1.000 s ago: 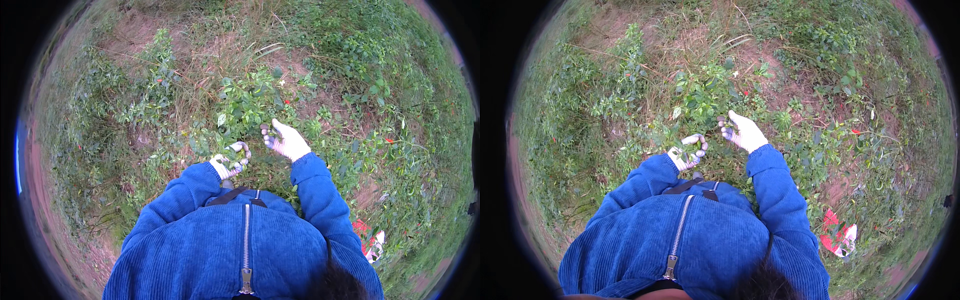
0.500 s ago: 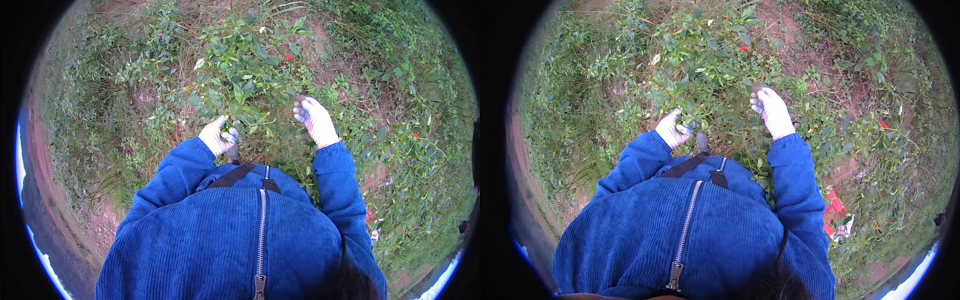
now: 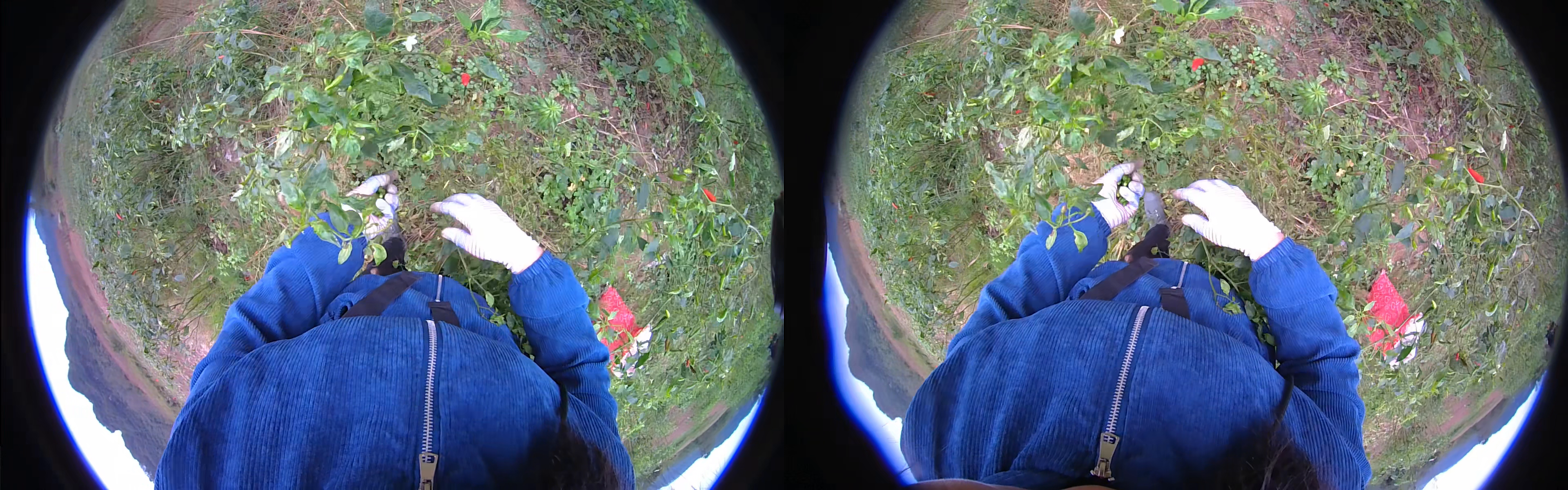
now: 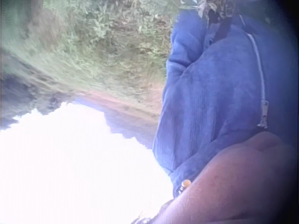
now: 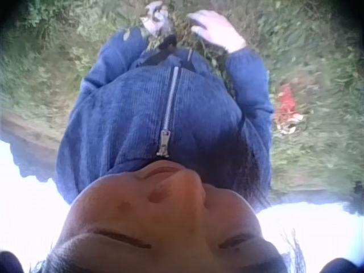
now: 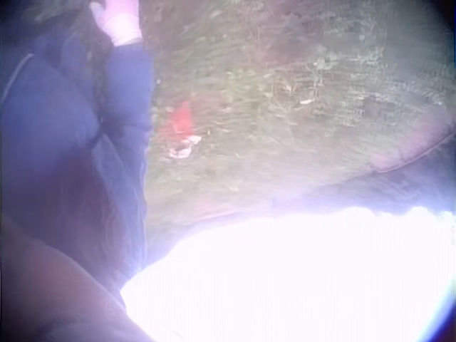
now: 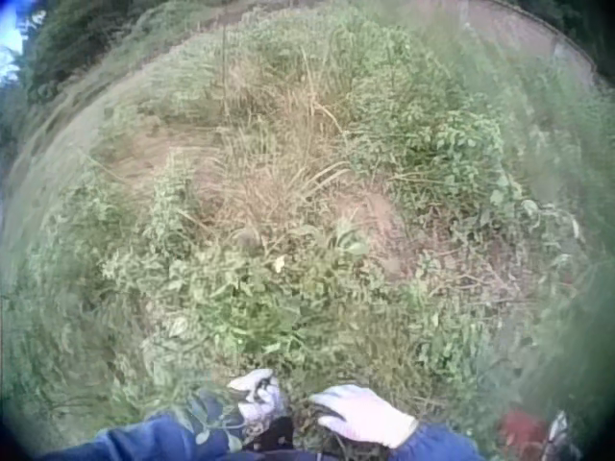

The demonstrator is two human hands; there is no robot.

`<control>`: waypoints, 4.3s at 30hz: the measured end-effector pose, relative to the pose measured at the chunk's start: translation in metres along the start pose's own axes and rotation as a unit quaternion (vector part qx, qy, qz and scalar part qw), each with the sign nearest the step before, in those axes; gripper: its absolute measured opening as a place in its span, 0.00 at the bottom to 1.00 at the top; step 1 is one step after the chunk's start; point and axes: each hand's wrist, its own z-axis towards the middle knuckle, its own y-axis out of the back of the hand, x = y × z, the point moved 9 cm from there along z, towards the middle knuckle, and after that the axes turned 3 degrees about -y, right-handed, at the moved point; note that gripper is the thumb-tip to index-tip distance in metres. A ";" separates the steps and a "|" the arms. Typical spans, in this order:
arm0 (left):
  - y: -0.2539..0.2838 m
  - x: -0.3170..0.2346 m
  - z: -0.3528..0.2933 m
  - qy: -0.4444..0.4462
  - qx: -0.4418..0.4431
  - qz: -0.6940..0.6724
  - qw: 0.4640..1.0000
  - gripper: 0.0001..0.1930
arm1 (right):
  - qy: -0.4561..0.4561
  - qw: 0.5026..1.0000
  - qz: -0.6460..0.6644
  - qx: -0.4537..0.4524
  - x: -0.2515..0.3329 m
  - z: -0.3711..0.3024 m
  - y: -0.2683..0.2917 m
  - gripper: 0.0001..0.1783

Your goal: The person picks red and green chilies from low plants in a garden and places them into a red bag on the ground. The person repeatedly reaches for chilies, plucks them by hand, and deposits them into the bag.

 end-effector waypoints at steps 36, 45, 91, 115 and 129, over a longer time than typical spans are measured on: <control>-0.094 0.082 -0.039 0.180 0.053 0.172 0.967 0.11 | -0.077 0.983 0.096 -0.134 -0.017 -0.076 0.031 0.20; -0.140 0.105 -0.147 0.146 0.206 0.452 0.855 0.14 | -0.067 0.863 0.470 -0.174 0.066 -0.074 0.085 0.17; -0.318 0.329 -0.255 -0.312 0.515 0.628 0.493 0.28 | 0.172 0.456 0.400 -0.776 0.121 -0.304 0.154 0.27; -0.269 0.469 -0.264 -0.090 0.671 0.604 0.420 0.35 | 0.372 0.099 0.608 -0.694 0.048 -0.425 0.036 0.17; -0.363 0.283 -0.242 -0.334 0.563 0.597 0.463 0.30 | 0.259 -0.103 0.473 -0.836 -0.013 -0.647 -0.103 0.19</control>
